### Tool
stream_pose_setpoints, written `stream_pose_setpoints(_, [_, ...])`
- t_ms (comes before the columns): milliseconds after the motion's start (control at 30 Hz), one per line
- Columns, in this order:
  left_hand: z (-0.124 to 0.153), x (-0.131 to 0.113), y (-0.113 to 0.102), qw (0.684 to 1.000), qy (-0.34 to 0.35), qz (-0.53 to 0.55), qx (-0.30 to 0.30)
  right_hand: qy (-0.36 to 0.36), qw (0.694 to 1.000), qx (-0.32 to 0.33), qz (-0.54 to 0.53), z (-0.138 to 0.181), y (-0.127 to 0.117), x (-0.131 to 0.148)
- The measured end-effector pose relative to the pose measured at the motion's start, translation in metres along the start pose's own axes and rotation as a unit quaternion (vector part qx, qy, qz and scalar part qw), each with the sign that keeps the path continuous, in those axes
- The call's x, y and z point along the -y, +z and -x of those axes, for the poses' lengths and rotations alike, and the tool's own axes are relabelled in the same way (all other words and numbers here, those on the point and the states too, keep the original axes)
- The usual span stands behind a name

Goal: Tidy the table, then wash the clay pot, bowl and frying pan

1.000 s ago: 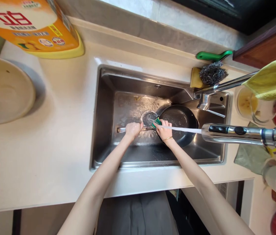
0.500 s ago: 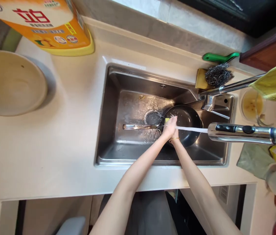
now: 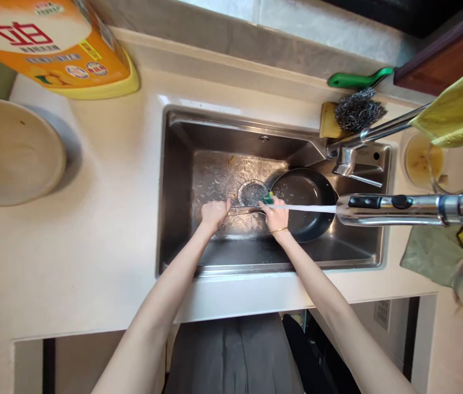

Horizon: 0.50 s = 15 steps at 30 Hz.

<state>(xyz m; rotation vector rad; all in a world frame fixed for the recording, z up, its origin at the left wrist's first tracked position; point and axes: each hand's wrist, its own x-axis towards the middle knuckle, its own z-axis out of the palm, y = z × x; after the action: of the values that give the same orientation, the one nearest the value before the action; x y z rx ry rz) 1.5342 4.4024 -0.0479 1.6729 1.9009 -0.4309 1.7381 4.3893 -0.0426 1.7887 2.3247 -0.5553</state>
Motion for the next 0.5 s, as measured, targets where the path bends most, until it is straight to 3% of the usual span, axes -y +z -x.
stream_pose_setpoints(167, [0.001,-0.008,0.006,1.0,0.002,-0.002,-0.014,-0.038,0.999,0.034,0.005,0.002,0.002,-0.001])
stream_pose_setpoints(267, [0.003,-0.009,0.006,1.0,0.0,0.004,0.001,0.016,0.999,0.025,-0.023,0.002,0.002,-0.001])
stream_pose_setpoints(367, [0.006,-0.01,0.003,1.0,0.002,0.013,0.013,0.066,0.979,0.027,-0.193,0.002,-0.001,0.003])
stream_pose_setpoints(433, [0.012,-0.009,-0.009,0.999,0.02,0.038,-0.014,0.091,0.912,0.029,-0.4,0.001,-0.008,0.01])
stream_pose_setpoints(500, [0.024,-0.002,-0.035,0.988,0.054,0.085,-0.117,0.128,0.781,0.044,-0.609,-0.003,-0.022,0.022])
